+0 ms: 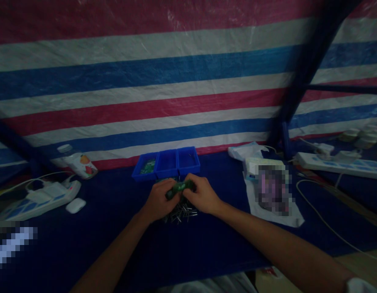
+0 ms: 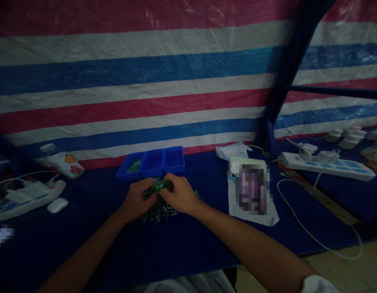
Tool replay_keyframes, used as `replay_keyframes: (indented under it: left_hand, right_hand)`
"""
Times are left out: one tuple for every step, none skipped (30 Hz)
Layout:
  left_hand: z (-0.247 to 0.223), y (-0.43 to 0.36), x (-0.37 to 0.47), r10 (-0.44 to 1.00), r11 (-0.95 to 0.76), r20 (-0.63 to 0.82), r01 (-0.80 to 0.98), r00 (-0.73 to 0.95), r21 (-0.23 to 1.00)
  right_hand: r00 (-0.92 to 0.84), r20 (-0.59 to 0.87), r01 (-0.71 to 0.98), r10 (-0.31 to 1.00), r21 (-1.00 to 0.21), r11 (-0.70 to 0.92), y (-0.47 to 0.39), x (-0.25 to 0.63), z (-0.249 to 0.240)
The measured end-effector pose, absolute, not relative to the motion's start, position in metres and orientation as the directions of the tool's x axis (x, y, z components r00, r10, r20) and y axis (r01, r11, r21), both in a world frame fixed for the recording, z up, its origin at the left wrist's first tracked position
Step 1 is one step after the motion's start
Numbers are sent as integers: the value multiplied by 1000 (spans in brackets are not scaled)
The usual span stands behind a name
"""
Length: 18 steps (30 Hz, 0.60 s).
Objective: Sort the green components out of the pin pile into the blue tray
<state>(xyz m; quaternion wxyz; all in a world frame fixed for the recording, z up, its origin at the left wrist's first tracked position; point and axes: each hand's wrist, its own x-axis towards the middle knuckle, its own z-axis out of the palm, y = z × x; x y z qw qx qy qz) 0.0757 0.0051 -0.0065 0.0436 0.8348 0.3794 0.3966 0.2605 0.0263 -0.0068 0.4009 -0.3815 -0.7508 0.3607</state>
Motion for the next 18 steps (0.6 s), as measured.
replay_keyframes:
  left_hand:
    - [-6,5,76,667,-710,626,598,404,371]
    - [-6,5,77,668,-711,622,598,408,370]
    - [-6,5,77,670,-710,619,598,410,373]
    - [-6,5,77,675,-706,614,598,408,379]
    - [-6,5,77,680,-702,611,598,405,386]
    - [-6,5,77,686,-698,607,596,400,396]
    - [-6,5,76,693,-693,603,595,395,406]
    - [-6,5,76,699,-688,599,594,390,416]
    - [-7,5,75,704,-684,597,594,385,423]
    - [-7,5,75,706,-681,597,596,381,425]
    - [-7,5,74,706,-680,598,599,380,423]
    - [-7,6,73,704,-681,599,602,382,417]
    - [-7,6,73,700,-684,601,606,386,407]
    - [-7,6,72,696,-686,604,610,389,397]
    - [-7,6,72,693,-686,606,616,390,388]
    - [-6,6,71,692,-685,609,620,388,383]
    - [-6,6,71,691,-683,614,622,381,383]
    - [-5,5,70,691,-681,621,621,371,387]
  right_hand:
    - [-387,327,285,862,-846,450,26,261,-7]
    - [-388,328,286,862,-846,450,26,261,-6]
    - [-388,328,285,861,-846,451,26,261,-6]
    - [-387,329,284,862,-847,450,26,261,-6]
    - [-384,330,281,862,-848,449,26,261,-6]
    - [-381,329,278,864,-850,447,26,261,-6]
    - [-379,328,275,865,-853,444,25,260,-6]
    - [-379,327,271,866,-855,441,25,260,-6]
    - [-379,326,267,866,-858,439,25,260,-7]
    - [-380,325,263,866,-860,438,25,260,-7]
    - [-382,324,258,865,-862,436,25,260,-7]
    - [-385,323,253,865,-864,435,26,260,-7]
    - [-387,322,247,864,-867,434,26,260,-7]
    - [-390,321,240,863,-870,431,26,260,-8]
    - [-393,319,232,862,-873,429,27,260,-8]
    - [-395,318,224,862,-876,426,28,260,-8]
    - [-397,316,216,862,-881,422,28,259,-9]
    - [-397,312,209,863,-885,416,29,259,-9]
